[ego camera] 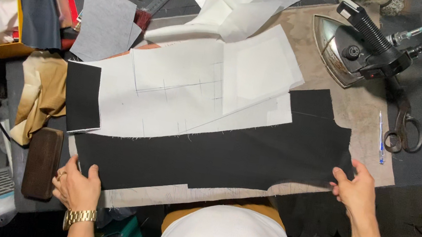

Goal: The person prepares pieces of fabric for sewing by ironing them, using a lint roller to clean the surface, and marking lines with a ruler and chalk.

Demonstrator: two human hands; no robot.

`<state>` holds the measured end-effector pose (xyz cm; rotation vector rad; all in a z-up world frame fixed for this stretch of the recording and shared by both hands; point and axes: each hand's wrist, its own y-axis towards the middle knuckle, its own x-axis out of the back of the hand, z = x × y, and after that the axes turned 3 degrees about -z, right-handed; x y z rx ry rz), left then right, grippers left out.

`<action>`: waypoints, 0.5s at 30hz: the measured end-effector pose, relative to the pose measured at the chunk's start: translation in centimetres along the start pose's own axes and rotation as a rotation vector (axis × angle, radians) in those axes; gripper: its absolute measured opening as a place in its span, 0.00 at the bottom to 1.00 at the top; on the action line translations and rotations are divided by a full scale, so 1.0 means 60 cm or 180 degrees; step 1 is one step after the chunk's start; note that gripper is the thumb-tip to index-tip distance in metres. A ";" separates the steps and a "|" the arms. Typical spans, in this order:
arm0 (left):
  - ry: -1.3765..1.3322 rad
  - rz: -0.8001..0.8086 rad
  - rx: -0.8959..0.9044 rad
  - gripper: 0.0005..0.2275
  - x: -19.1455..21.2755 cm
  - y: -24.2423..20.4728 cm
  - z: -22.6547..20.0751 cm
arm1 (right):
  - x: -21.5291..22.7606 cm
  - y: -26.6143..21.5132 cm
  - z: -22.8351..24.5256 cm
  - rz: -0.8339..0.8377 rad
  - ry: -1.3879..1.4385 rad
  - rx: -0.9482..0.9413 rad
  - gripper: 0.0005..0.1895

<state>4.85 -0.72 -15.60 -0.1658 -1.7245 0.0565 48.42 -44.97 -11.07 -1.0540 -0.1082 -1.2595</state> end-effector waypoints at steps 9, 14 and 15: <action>-0.0302 -0.0353 -0.0574 0.28 -0.027 -0.051 -0.048 | 0.037 -0.007 -0.028 -0.0105 -0.0387 -0.0077 0.31; -0.0072 -0.0392 -0.0356 0.08 -0.100 -0.015 0.033 | 0.052 0.029 -0.096 -0.0183 0.0485 0.0099 0.30; -0.0063 -0.0398 -0.0339 0.08 -0.084 -0.022 0.038 | 0.065 0.007 -0.073 -0.0165 0.0478 0.0102 0.30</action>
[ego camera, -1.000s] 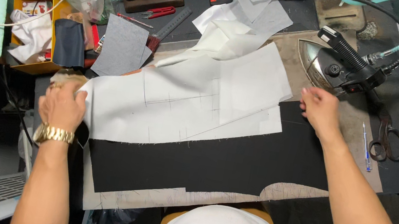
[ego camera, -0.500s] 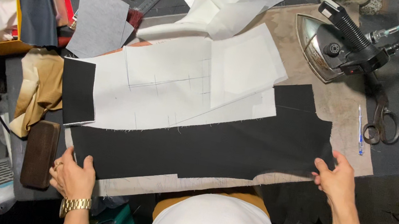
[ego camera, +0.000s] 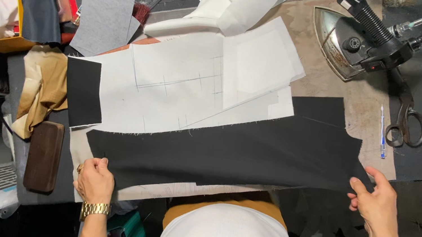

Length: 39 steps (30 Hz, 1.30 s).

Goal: The person prepares pieces of fabric for sewing by ironing them, using a lint roller to clean the surface, and marking lines with a ruler and chalk.

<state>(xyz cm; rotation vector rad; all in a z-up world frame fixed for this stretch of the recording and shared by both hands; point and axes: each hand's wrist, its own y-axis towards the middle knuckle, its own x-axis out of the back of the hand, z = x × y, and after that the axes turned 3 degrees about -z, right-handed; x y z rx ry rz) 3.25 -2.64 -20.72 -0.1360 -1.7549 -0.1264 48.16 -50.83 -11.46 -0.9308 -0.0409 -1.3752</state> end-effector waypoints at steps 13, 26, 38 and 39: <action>0.0508 0.1582 0.0752 0.15 0.158 -0.003 0.019 | -0.003 -0.034 0.052 0.1118 -0.2085 -0.0728 0.21; 0.0971 0.0292 0.0543 0.10 0.094 -0.079 0.056 | -0.052 -0.084 0.093 0.1191 -0.3604 -0.0629 0.34; -0.0830 0.0660 -0.3556 0.22 0.024 -0.204 -0.344 | -0.279 -0.107 -0.041 0.0093 -0.1897 0.4397 0.16; -0.0813 0.0650 -0.3545 0.22 0.017 -0.190 -0.320 | -0.278 -0.103 -0.044 0.0105 -0.1880 0.4407 0.16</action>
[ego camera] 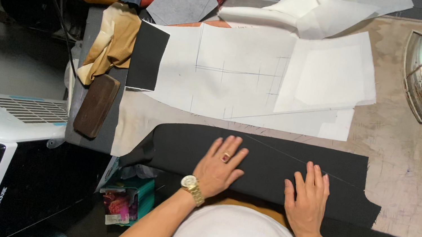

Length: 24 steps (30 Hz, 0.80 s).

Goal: The person prepares pieces of fabric for sewing by ironing them, using a lint roller to clean the surface, and marking lines with a ruler and chalk.

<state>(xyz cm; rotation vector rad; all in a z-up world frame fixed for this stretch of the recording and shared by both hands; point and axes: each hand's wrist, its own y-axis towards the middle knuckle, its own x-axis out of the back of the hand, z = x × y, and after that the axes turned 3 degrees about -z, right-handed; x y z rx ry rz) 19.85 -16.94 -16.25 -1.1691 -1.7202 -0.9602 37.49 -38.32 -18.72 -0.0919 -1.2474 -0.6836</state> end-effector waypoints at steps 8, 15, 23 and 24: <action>0.0479 -0.0966 0.1975 0.22 0.006 -0.140 0.154 | 0.019 0.004 -0.009 0.0095 0.0113 -0.0203 0.14; 0.0567 -0.0783 0.2383 0.22 0.029 -0.180 0.208 | -0.056 -0.061 -0.098 -0.0357 -0.0341 -0.0056 0.13; 0.0670 -0.1323 0.2473 0.18 0.066 -0.213 0.269 | -0.123 -0.076 -0.179 0.0177 -0.1130 -0.0496 0.18; 0.0619 -0.1343 0.2416 0.18 0.076 -0.202 0.273 | -0.110 -0.056 -0.150 0.0141 -0.1188 -0.0532 0.18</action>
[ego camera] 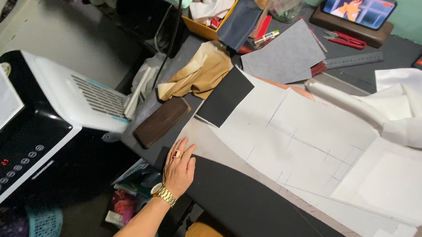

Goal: The person prepares pieces of fabric for sewing by ironing them, using a lint roller to clean the surface, and marking lines with a ruler and chalk.

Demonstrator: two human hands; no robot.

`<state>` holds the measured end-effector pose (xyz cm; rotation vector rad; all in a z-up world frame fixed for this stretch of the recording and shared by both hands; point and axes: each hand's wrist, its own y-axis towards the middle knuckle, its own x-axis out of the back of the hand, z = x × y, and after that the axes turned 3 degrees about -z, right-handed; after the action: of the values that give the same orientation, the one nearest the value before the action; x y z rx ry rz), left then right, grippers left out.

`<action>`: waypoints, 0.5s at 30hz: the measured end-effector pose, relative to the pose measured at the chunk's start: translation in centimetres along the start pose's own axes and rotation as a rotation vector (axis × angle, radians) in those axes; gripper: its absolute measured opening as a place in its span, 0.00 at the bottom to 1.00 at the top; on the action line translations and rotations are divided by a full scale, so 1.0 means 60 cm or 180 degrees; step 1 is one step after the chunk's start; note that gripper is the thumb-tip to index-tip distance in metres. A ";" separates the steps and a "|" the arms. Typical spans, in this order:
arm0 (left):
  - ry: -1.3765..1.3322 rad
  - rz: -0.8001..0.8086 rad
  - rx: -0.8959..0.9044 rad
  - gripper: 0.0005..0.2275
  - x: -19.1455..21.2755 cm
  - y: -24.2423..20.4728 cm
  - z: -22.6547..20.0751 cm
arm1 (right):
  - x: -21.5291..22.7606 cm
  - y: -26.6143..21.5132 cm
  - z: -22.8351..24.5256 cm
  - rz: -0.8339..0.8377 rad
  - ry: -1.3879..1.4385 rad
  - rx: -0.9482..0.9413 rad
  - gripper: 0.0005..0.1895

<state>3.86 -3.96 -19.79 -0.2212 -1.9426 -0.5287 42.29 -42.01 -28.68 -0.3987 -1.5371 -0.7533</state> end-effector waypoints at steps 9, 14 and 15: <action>-0.1014 -0.0903 -0.0520 0.13 -0.010 0.205 -0.002 | 0.060 0.126 0.212 -0.0996 0.1708 0.0218 0.07; -0.1774 -0.0712 -0.0570 0.11 -0.044 0.343 -0.045 | 0.087 0.144 0.272 -0.0792 0.1840 -0.0318 0.06; -0.1819 -0.0720 -0.0581 0.11 -0.057 0.367 -0.055 | 0.099 0.149 0.280 -0.0821 0.1802 -0.0318 0.06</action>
<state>16.50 14.28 -16.01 -0.2932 -2.4925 -0.8644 34.94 -25.47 -20.36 -0.0440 -1.0263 -1.0437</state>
